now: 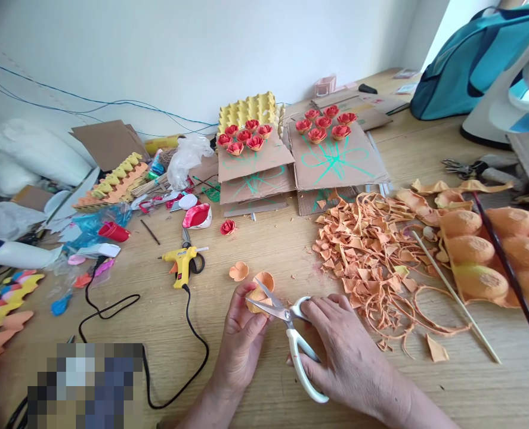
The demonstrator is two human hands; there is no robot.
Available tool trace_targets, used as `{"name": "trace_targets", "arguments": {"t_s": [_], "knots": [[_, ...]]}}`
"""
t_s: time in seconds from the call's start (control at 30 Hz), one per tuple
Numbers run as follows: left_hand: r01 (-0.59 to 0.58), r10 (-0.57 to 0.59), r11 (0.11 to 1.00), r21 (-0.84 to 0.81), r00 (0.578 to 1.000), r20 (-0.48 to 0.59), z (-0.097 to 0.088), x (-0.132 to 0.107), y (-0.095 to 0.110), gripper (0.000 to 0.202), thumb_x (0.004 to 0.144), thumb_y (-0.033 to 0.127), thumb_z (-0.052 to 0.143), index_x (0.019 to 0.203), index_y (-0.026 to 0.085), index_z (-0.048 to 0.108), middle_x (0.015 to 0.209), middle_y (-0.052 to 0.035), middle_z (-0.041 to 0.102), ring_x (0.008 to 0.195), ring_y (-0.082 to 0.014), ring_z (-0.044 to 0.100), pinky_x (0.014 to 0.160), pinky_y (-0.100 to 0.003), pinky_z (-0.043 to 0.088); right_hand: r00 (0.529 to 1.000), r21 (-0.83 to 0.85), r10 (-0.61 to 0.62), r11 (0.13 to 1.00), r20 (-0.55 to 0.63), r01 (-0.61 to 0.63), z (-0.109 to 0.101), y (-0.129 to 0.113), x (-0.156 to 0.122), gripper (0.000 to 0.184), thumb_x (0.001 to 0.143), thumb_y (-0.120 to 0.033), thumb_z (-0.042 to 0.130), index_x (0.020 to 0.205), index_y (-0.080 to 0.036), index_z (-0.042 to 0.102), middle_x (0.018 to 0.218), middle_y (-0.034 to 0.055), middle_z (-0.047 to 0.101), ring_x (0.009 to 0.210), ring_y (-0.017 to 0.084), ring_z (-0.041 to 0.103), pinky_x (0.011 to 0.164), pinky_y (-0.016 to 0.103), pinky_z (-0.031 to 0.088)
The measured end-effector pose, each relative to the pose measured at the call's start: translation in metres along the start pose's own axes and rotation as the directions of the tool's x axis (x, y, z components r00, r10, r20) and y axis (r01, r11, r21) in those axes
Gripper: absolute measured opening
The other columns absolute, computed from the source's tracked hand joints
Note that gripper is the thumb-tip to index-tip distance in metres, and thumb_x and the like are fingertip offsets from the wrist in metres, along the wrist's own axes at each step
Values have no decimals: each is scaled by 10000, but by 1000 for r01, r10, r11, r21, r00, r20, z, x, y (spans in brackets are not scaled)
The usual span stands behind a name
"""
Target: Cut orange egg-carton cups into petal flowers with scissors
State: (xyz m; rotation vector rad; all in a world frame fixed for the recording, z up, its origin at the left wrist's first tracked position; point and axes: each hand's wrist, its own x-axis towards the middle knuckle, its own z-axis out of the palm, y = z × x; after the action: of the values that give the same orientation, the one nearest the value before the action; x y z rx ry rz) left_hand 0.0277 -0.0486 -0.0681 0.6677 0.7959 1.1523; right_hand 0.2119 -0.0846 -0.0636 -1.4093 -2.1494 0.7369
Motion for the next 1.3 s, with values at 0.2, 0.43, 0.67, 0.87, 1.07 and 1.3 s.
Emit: {"name": "trace_targets", "arguments": {"t_s": [0.2,0.43,0.67,0.87,1.07,1.3], "knots": [[-15,14,999,33,999,31,-1,0,-3,350,760,188,793,1063,270,637,942,18,635,834,-98,546,824,-222,455,997,-11,-68,998,-34,68,1,2,0,223,898,-305,619,1000,-212,444,896,26,542,815,226,524,867,453,369],[-11,8,1000,24,995,98,1,-3,-2,333,793,181,770,1077,278,625,923,31,640,836,-93,560,818,-221,457,993,-48,-108,993,-56,105,3,5,-3,356,854,-320,663,1093,-207,424,979,48,548,905,246,550,1033,541,283],[7,-11,1000,25,992,128,-1,-3,-2,337,786,168,773,1068,265,616,908,25,634,817,-95,558,801,-229,467,990,-56,-134,990,-51,131,1,4,-1,359,820,-313,676,1042,-221,408,935,36,545,874,240,568,1046,566,296],[13,-18,999,42,992,127,-2,-3,-1,356,764,207,795,1067,261,615,909,19,629,834,-109,575,811,-237,467,982,-74,-174,983,-68,169,1,6,-2,287,883,-383,601,1015,-228,400,932,57,593,931,279,616,1057,580,303],[16,-21,999,44,993,120,-3,-2,1,387,748,211,801,1084,243,610,908,4,641,827,-127,597,820,-274,492,977,-105,-198,976,-82,189,1,7,-4,304,894,-423,581,1043,-219,411,989,88,642,980,316,640,1029,594,337],[24,-25,1000,12,991,131,0,-1,5,387,749,179,799,1079,243,606,875,12,662,815,-122,615,842,-286,501,983,-71,-177,982,-54,173,1,8,-6,255,879,-388,608,970,-239,422,876,37,631,909,291,662,986,566,402]]}}
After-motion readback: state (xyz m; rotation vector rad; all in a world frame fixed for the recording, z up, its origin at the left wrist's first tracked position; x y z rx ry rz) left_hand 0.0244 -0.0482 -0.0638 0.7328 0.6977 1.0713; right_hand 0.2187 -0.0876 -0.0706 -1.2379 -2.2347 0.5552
